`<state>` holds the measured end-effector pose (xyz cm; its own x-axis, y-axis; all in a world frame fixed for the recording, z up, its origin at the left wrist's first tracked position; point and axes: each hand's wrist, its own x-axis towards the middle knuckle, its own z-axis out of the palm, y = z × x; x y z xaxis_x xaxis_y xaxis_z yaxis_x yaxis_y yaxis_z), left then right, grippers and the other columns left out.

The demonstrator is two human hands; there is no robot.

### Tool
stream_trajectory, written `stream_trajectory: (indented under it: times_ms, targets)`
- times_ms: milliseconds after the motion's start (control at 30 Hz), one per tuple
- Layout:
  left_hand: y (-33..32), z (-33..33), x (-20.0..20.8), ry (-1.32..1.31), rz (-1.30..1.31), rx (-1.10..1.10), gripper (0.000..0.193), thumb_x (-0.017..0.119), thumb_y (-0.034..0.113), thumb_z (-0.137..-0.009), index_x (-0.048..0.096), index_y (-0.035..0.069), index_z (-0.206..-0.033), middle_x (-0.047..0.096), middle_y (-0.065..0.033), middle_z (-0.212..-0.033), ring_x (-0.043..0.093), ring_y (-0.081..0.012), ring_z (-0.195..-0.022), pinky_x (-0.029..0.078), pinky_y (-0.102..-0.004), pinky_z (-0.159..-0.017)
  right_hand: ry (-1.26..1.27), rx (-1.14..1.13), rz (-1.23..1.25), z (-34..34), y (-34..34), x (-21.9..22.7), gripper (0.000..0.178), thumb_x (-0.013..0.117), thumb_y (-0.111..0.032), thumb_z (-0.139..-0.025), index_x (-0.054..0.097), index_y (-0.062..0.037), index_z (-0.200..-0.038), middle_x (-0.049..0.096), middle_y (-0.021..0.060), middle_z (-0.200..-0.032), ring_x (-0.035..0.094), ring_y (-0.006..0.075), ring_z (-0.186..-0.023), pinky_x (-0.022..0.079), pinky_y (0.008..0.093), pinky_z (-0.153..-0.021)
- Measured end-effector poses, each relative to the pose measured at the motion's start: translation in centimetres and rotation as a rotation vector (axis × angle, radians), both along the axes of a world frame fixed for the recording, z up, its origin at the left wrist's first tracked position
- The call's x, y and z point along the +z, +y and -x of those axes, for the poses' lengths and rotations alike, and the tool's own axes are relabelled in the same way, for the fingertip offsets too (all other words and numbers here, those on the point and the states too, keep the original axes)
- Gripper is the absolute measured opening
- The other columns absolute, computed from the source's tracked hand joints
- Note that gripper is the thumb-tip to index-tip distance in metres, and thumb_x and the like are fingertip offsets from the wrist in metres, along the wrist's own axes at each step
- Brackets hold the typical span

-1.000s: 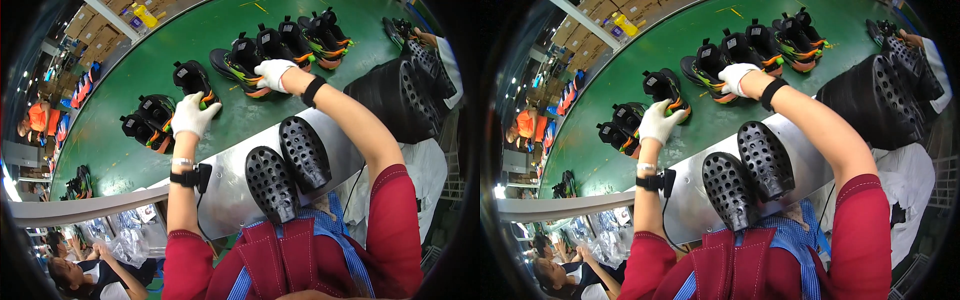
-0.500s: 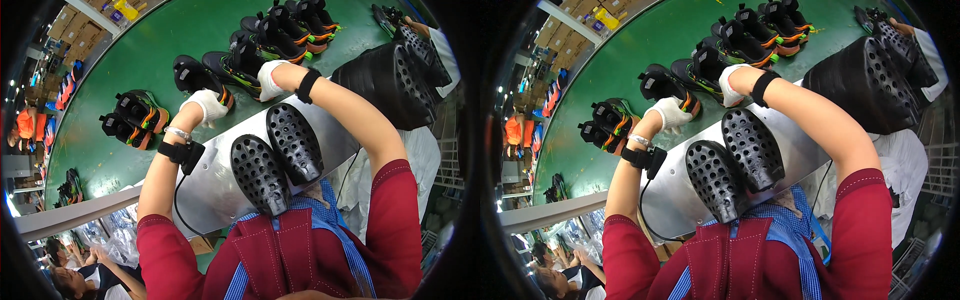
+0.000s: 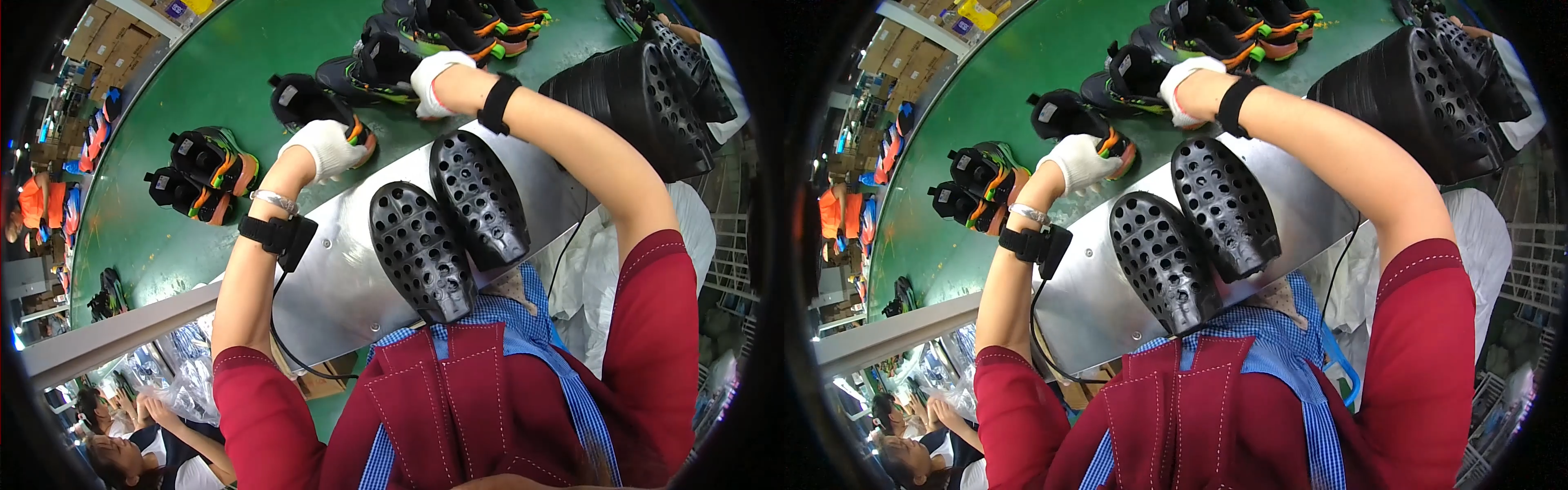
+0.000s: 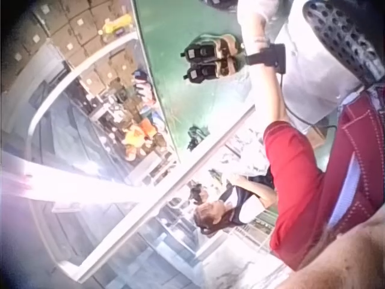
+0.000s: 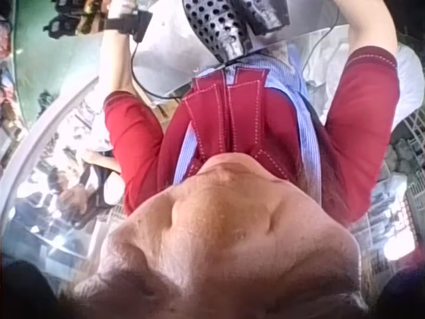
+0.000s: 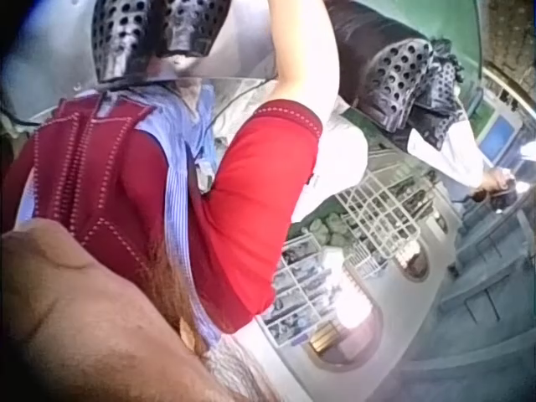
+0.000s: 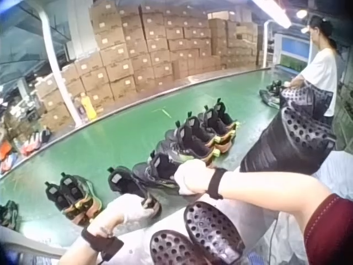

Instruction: The recorder is assembling components of athletic shoes at a factory workstation.

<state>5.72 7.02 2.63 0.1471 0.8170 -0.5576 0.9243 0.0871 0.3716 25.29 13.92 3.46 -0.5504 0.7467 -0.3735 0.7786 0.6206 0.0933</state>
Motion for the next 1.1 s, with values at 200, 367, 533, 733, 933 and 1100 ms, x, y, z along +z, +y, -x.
stream_trajectory:
  times_ms: [200,367,533,733,933,1100]
  targets:
    - [1.1,-3.1,-0.6,0.102,0.055,-0.135,0.041,0.059,0.038,-0.08,0.069,-0.001,-0.077,0.068,-0.0151,-0.069,0.068,-0.0235,-0.058,0.056,-0.032,-0.052,-0.033,-0.127,0.026,-0.4,1.9,-1.4,0.043,0.07,-0.043,-0.071,0.072,-0.0068,-0.094,0.07,0.0137,-0.091,0.068,0.0297,-0.084,0.053,0.0382,-0.076]
    - [1.1,-3.9,-0.3,0.163,0.13,-0.128,0.022,0.055,0.018,-0.074,0.07,0.001,-0.074,0.07,-0.0159,-0.076,0.069,-0.027,-0.066,0.056,-0.0344,-0.061,0.124,0.002,-0.24,-2.0,-0.9,-0.5,0.043,0.066,-0.044,-0.076,0.071,-0.008,-0.1,0.07,0.0134,-0.094,0.068,0.0289,-0.087,0.052,0.0391,-0.078]
    - [-0.6,-0.8,-3.9,-0.017,0.09,0.001,0.036,0.063,0.037,-0.079,0.064,0.002,-0.071,0.063,-0.0065,-0.065,0.066,-0.021,-0.059,0.055,-0.0308,-0.053,0.595,0.188,0.119,-3.3,-12.2,7.1,0.037,0.073,-0.038,-0.074,0.069,-0.0073,-0.095,0.066,0.013,-0.092,0.062,0.0293,-0.092,0.05,0.038,-0.077]
    - [-2.5,1.0,-5.3,-0.059,-0.115,0.02,0.049,0.059,0.05,-0.079,0.069,0.003,-0.09,0.067,-0.0149,-0.075,0.066,-0.03,-0.071,0.051,-0.0347,-0.069,0.514,0.287,0.221,-4.8,-21.0,6.2,0.056,0.079,-0.039,-0.064,0.06,-0.0038,-0.104,0.062,0.013,-0.106,0.06,0.032,-0.095,0.051,0.0373,-0.081]
    - [-8.3,2.8,-3.2,-0.121,-0.514,-0.087,0.054,0.065,0.037,-0.081,0.059,0.0,-0.12,0.067,-0.0171,-0.104,0.066,-0.0275,-0.092,0.051,-0.0323,-0.082,0.571,0.245,0.117,-4.5,-24.7,6.2,0.056,0.079,-0.036,-0.064,0.06,-0.0031,-0.105,0.06,0.013,-0.107,0.059,0.0324,-0.098,0.051,0.0375,-0.082]
    - [-13.1,3.1,3.1,-0.766,-0.51,0.412,0.061,0.051,0.046,-0.093,0.048,0.002,-0.135,0.058,-0.0147,-0.123,0.06,-0.0259,-0.105,0.048,-0.0357,-0.093,0.685,0.224,0.107,-5.3,-24.8,10.4,0.055,0.084,-0.031,-0.062,0.06,-0.003,-0.102,0.06,0.0123,-0.105,0.062,0.0267,-0.089,0.052,0.0333,-0.077]
